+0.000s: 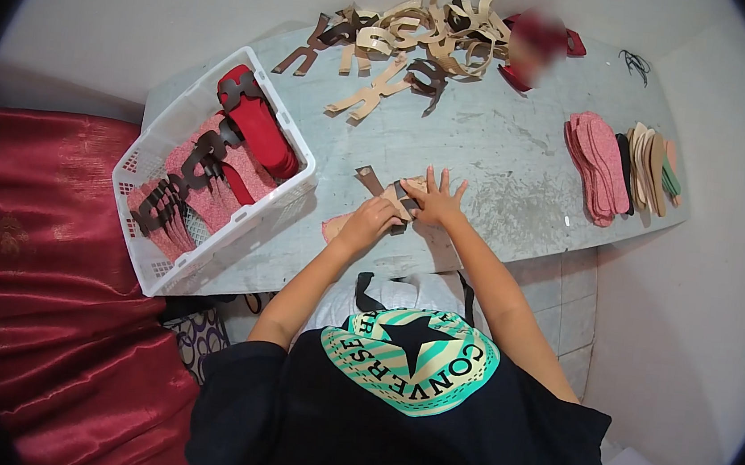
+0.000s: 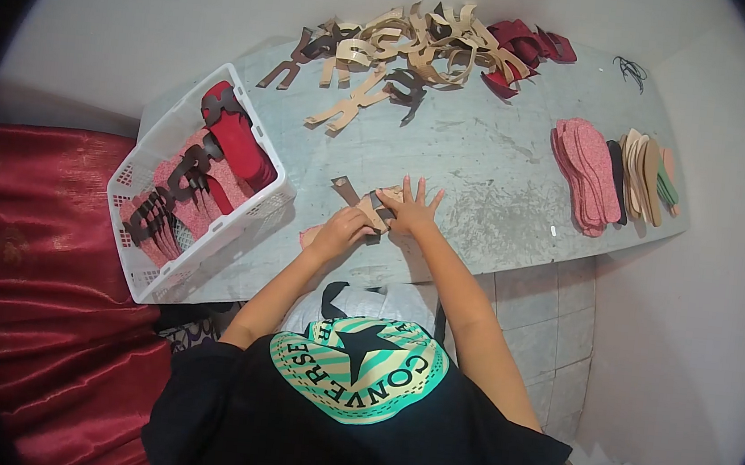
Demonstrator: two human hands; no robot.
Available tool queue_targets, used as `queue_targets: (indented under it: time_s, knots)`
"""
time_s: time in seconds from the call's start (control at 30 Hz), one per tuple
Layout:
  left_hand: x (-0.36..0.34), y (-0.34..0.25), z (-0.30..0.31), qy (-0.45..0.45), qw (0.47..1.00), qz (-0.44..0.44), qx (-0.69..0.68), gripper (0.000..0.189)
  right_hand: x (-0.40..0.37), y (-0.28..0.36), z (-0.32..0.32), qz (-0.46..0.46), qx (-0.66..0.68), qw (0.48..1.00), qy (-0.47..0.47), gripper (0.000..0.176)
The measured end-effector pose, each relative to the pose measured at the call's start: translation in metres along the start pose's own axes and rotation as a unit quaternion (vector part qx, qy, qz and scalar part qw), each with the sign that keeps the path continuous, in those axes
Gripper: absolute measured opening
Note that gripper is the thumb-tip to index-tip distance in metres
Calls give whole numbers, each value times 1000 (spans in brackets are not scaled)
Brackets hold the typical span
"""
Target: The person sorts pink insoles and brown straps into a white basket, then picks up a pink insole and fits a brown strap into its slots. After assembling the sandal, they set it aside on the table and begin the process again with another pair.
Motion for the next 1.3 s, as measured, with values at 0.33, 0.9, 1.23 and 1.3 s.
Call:
queue_targets:
  time_s: [0.33,0.9,1.23,1.3]
  knots:
    - [0,57,1,-62,986,155,-6,12,0,1,-3,-5,-18,1000,19,70]
    - [-9,76,-9,-102,975,196,1,11,0,1,-1,-6,-19,999,30,68]
    - [-14,75,-9,-128,969,212,5,8,1,1,-2,-5,-41,999,29,68]
    - [-15,76,-9,-129,968,214,6,8,2,1,-2,2,-44,999,22,68]
Point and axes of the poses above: each hand's wrist, its own x-axis towards the middle knuckle, its own z-axis out of the back of the hand, y = z × x, the point moved 10 cm from there along x, towards the middle knuckle, and after that the axes turned 13 degrees about -y, right-handed, at the moved point
